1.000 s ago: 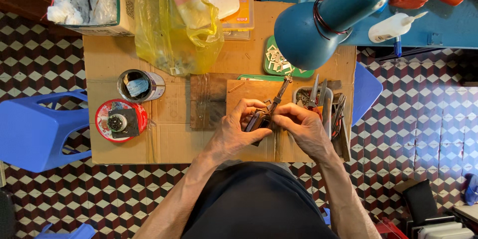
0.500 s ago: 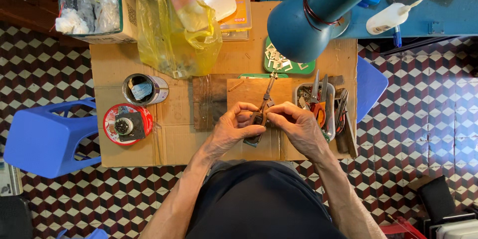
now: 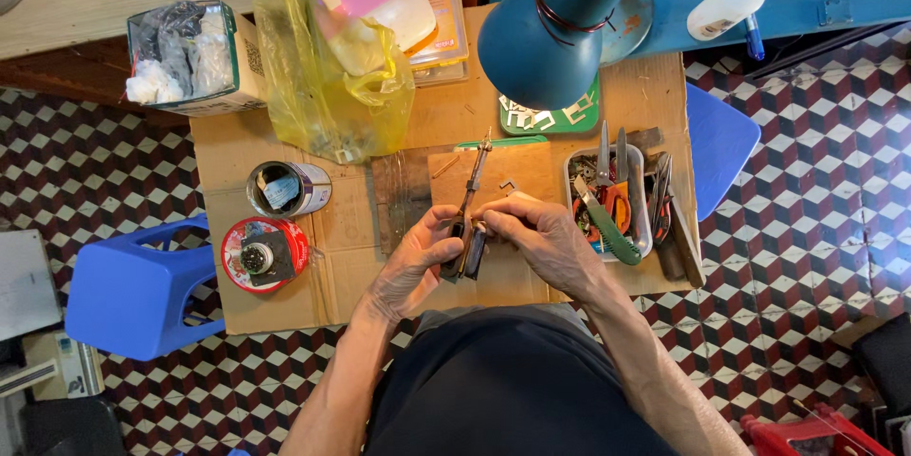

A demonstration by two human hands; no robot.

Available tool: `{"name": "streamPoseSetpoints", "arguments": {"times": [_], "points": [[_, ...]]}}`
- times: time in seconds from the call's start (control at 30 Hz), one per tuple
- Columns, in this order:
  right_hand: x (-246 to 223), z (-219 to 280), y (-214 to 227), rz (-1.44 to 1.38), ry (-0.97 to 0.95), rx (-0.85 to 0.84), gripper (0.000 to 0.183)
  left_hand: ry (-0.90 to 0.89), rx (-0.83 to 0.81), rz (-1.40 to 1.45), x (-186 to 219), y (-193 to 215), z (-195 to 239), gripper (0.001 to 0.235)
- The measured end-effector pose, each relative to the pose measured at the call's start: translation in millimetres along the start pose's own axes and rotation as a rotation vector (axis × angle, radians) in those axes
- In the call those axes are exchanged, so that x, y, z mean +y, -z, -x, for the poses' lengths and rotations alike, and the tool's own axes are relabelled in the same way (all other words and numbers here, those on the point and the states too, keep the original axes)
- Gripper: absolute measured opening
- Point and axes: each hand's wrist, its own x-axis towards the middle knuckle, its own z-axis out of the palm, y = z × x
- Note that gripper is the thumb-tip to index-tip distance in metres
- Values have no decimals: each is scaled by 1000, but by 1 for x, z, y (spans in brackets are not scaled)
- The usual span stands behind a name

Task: The person assembles small electronic components on a workbench. They use pliers and a utility knife to manipulate and trim parts, then insert them into a small device. The person repeatedly handles and adjusts the components under a desk lamp.

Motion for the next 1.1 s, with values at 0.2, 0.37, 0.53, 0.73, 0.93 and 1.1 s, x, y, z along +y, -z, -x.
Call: {"name": "streamPoseSetpoints", "arguments": {"times": [0.2,0.37,0.53,0.73,0.93,1.1], "points": [[-7,-1,-3,-26,-31,7,28,32,-76,250,-7,12,7,55],[-17,8,-8,-17,73,74,25,11,-103,327,-11,20,6,56],[-23,16,-15,-8,165,83,26,3,-117,378,-13,20,5,58],[-23,17,-17,57,139,37,28,-7,-110,355,-12,8,3,57],[-11,14,-12,-59,158,79,25,-22,-18,221,-6,-7,3,55],[-3,16,-9,-76,182,67,25,-27,-54,262,-5,-12,2,53]]}}
